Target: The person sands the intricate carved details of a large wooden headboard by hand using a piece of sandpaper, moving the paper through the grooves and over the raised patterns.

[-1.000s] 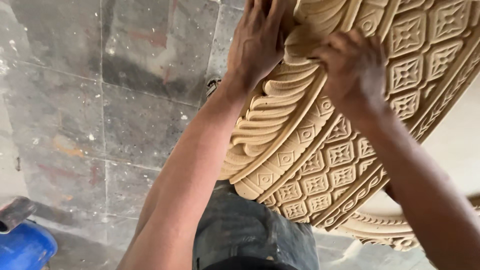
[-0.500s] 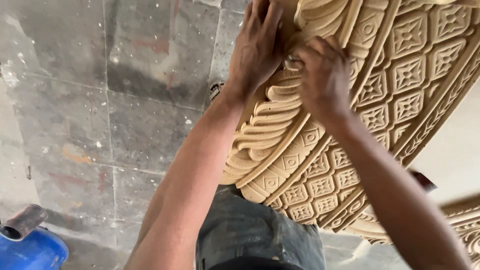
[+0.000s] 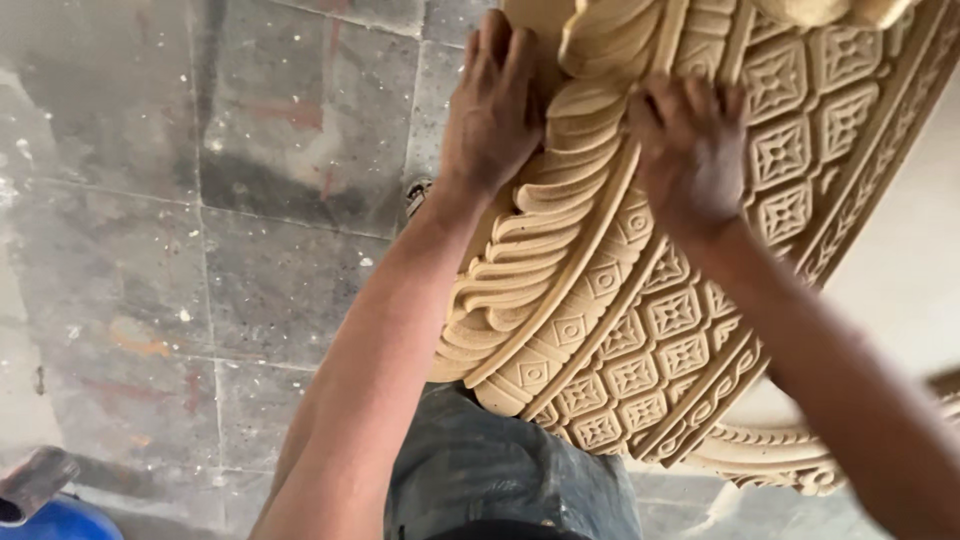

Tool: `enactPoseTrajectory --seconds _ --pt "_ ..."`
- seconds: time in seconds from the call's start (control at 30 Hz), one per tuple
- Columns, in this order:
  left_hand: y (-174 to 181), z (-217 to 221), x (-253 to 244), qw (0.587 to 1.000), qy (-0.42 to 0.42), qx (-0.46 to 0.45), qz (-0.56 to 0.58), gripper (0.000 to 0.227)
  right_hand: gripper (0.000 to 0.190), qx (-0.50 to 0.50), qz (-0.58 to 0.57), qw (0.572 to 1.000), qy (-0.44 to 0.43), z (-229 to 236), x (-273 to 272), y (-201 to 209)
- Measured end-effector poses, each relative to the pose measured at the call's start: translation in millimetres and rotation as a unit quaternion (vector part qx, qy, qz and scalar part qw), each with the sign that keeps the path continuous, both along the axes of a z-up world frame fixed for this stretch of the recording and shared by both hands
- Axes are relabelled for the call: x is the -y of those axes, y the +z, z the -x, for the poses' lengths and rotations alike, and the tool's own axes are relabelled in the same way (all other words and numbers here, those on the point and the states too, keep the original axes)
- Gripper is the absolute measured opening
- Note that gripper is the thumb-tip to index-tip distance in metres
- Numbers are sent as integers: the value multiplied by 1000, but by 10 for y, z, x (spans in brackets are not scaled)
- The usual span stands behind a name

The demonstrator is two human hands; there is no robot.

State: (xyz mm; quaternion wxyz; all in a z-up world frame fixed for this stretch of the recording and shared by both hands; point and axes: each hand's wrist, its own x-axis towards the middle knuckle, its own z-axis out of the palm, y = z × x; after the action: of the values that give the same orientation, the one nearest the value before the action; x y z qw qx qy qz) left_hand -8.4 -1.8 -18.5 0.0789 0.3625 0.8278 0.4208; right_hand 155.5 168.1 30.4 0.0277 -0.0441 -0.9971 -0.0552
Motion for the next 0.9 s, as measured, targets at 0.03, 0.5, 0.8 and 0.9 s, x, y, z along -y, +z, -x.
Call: enactPoseTrajectory --seconds 0.03,0.5,0.8,0.9 --pt "21 -6 0 1000 -6 5 -3 38 22 -20 76 997 -4 0 254 -62" --pt "91 8 -14 998 -4 -51 -28 42 20 -59 -25 979 -196 329 534 -383" --pt "68 -3 -18 999 -20 29 15 26 27 -216 150 885 -384 867 439 -344" --pt "64 -1 -29 1000 -16 22 11 24 22 -132 179 885 -409 789 508 -382"
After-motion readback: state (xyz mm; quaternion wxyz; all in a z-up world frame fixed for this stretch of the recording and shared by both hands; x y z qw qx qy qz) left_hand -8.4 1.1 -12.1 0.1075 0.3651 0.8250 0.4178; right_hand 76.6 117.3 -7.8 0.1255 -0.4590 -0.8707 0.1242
